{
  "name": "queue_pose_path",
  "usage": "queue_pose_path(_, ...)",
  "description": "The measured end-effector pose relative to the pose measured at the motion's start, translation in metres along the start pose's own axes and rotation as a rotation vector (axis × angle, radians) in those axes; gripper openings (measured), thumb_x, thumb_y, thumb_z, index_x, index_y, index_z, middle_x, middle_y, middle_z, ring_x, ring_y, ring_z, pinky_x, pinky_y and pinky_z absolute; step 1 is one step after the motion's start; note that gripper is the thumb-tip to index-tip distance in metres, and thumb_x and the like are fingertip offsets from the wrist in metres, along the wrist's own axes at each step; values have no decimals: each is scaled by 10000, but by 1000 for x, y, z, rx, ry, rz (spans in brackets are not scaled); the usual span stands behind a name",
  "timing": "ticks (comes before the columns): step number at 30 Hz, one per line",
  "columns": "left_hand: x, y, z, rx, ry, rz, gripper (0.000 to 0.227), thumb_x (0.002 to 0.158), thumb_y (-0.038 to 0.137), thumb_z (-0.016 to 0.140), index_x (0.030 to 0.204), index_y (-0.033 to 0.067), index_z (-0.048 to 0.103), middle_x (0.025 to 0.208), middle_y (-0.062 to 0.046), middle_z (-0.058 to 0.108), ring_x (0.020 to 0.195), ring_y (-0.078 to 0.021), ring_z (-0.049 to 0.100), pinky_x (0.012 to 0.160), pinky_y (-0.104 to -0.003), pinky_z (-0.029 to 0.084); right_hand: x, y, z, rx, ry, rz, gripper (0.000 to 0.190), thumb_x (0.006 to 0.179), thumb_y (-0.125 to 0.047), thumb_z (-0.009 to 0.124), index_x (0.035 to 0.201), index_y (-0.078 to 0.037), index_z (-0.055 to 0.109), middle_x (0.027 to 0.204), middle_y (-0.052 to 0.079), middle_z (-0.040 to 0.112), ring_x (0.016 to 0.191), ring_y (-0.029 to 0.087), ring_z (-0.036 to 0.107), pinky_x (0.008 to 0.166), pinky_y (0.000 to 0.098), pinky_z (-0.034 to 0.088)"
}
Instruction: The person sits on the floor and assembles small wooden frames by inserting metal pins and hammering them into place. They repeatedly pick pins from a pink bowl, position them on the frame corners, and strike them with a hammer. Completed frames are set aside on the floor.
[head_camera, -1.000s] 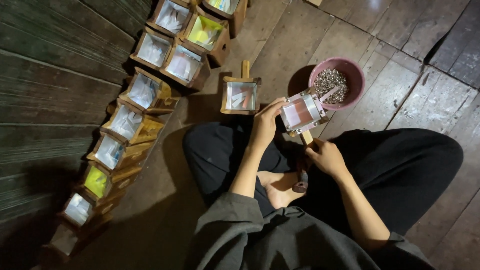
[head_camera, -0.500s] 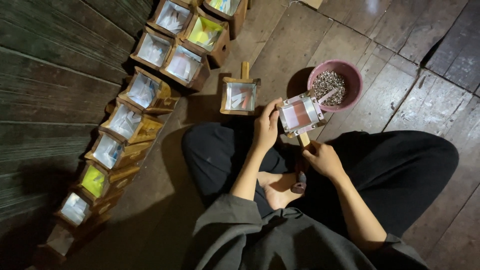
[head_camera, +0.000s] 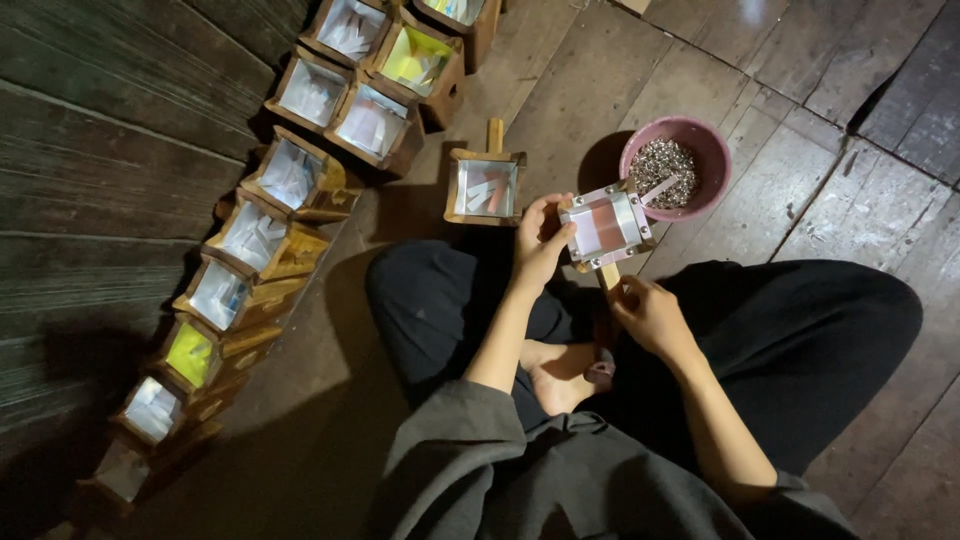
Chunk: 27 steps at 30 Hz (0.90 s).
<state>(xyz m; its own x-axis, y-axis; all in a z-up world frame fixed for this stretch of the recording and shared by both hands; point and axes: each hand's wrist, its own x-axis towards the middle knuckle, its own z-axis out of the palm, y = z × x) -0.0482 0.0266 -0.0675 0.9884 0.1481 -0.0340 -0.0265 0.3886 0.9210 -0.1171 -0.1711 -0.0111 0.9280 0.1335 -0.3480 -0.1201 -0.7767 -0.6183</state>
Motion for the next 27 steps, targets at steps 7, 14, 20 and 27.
queue_pose_path(7,-8,2,9,-9,46,26,476,911,31,749,1327,-14,522,1370,-252,621,1324,-333,568,1140,-420,442,-17,-50,-51,260,367,-204,242,1033,-11,528,1258,-7,616,916,237,728,896,468,697,744,555,536)
queue_pose_path(14,-13,-13,16,103,187,84,485,917,192,800,1280,17,529,1324,-215,654,1269,-314,612,1087,-431,488,40,-100,-51,567,452,-574,90,1003,42,700,1062,40,633,991,197,670,941,345,696,795,409,556)
queue_pose_path(20,-9,-23,11,32,204,80,371,908,83,793,1201,48,567,1244,-166,700,1181,-204,652,1013,-365,525,74,-108,-27,417,477,-597,111,915,2,836,999,-39,776,835,131,720,820,320,747,736,375,564)
queue_pose_path(27,-11,-14,13,-46,170,60,427,877,41,817,1200,34,536,1271,-188,683,1104,-191,659,947,-378,551,93,-89,-10,256,487,-568,172,863,-42,873,995,-123,798,821,87,752,823,308,752,747,370,560)
